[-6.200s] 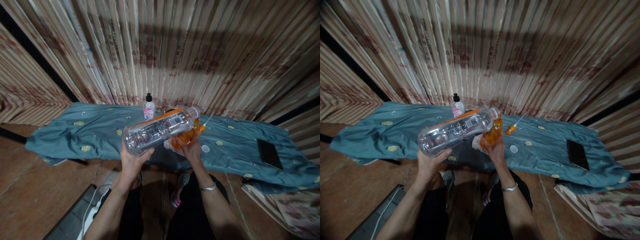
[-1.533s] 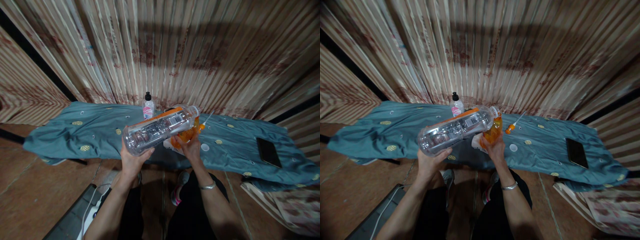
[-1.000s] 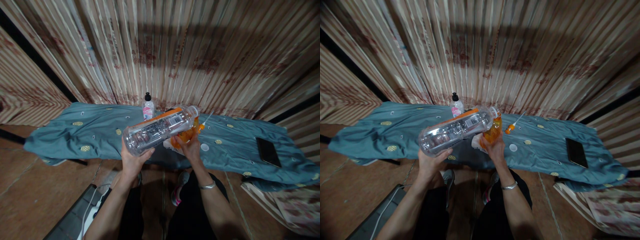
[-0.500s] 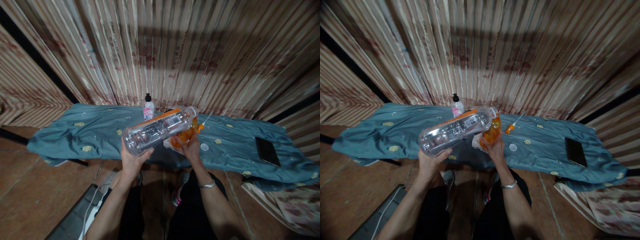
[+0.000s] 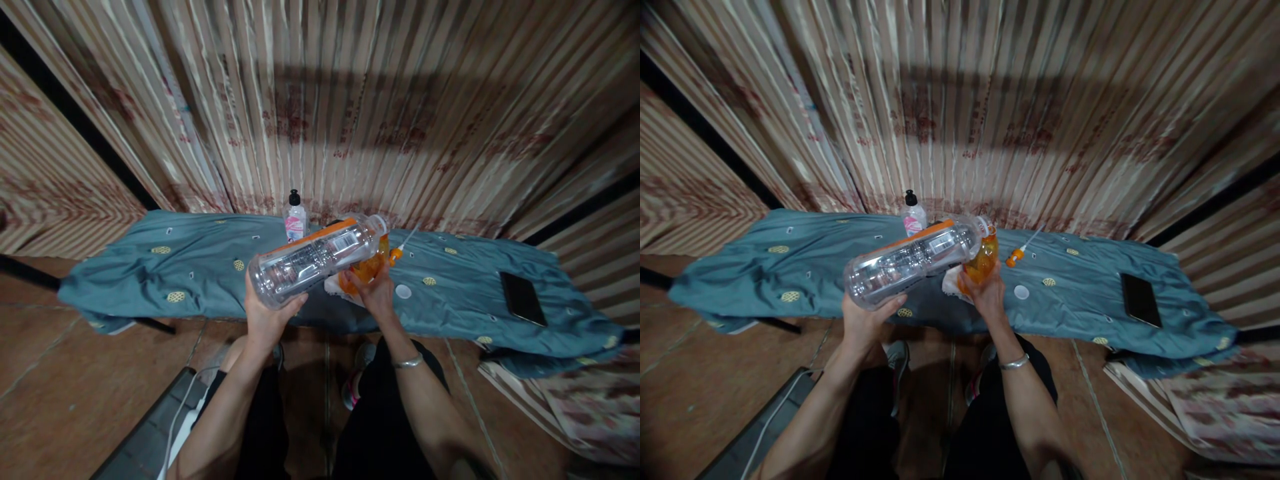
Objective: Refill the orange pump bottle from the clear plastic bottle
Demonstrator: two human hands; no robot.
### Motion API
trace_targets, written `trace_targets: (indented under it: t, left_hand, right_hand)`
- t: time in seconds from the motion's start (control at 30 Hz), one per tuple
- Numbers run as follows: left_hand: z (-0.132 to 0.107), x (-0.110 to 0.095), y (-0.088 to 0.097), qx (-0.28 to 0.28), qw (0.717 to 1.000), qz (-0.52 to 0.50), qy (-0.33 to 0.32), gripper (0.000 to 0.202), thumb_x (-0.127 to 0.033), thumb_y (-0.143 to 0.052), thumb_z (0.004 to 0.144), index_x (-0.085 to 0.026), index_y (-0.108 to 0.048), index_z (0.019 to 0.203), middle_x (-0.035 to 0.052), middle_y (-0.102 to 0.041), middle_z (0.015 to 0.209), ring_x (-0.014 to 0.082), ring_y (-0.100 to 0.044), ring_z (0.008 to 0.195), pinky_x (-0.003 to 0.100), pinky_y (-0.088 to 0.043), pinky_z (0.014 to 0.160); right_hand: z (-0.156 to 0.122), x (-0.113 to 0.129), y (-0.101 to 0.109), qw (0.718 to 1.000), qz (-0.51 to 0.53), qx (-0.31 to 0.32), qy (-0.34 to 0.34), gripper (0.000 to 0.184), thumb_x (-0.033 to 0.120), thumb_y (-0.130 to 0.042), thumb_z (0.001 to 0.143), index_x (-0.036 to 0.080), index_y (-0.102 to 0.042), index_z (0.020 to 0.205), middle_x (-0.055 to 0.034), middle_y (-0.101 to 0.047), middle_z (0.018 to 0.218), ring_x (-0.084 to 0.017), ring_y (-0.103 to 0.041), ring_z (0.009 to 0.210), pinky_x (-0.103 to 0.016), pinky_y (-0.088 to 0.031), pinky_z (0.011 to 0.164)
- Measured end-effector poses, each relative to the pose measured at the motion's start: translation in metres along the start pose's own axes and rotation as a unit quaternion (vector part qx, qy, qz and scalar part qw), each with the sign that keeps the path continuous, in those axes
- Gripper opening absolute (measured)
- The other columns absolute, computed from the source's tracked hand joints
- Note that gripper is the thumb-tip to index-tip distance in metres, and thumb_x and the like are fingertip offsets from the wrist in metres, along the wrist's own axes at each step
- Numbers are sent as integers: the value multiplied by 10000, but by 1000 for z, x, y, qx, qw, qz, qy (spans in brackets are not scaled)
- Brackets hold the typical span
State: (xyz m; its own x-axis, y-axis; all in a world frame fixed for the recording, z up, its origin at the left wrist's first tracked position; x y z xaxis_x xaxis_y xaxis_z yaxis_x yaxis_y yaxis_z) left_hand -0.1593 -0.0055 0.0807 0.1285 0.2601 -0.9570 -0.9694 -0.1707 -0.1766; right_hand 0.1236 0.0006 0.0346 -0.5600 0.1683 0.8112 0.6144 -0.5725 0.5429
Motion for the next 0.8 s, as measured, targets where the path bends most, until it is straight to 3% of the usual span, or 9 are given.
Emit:
trace_targets:
  t: [0.2,0.4,0.8]
  left_hand:
    - [-1,0,-2,3,1000,-2,1,1057,-510,-1031,450,-185,-539,1327,128,-772,1098,304,-793,952,456,-670,860]
    - [0,1,-2,2,1000,-4,1,1050,-502,-1031,440,-191,-521,1303,166,-739,1234,305,-785,1013,439,-668,870]
    - [1,0,-1,2,1000,2,-10,1045,-495,-1032,469,-207,-516,1331,106,-765,1073,296,-791,935,446,-668,843]
  right_hand:
    - [0,-1,-1,1000,13,2,0,866,612,-806,684,138,-520,1350,-204,-763,1200,-384,-755,1089,-492,-609,918]
    - [1,2,0,1000,10,9,-4,861,574,-815,695,155,-504,1381,-191,-757,1234,-374,-748,1129,-494,-597,964]
    - [0,3,0,1000,-6,15,9,867,630,-820,713,151,-503,1362,-188,-746,1209,-389,-747,1118,-482,-592,924]
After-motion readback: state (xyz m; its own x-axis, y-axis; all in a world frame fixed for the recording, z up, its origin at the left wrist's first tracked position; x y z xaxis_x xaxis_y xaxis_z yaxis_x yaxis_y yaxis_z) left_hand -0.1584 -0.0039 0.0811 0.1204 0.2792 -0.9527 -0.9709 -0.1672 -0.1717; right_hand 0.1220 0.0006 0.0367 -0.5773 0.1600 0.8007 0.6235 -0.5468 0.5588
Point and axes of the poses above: each hand's wrist, its own z-axis towards the middle knuckle, its own y-axis out of the back of the hand, x = y × z, the point moved 6 cm from there along z, towards the middle knuckle
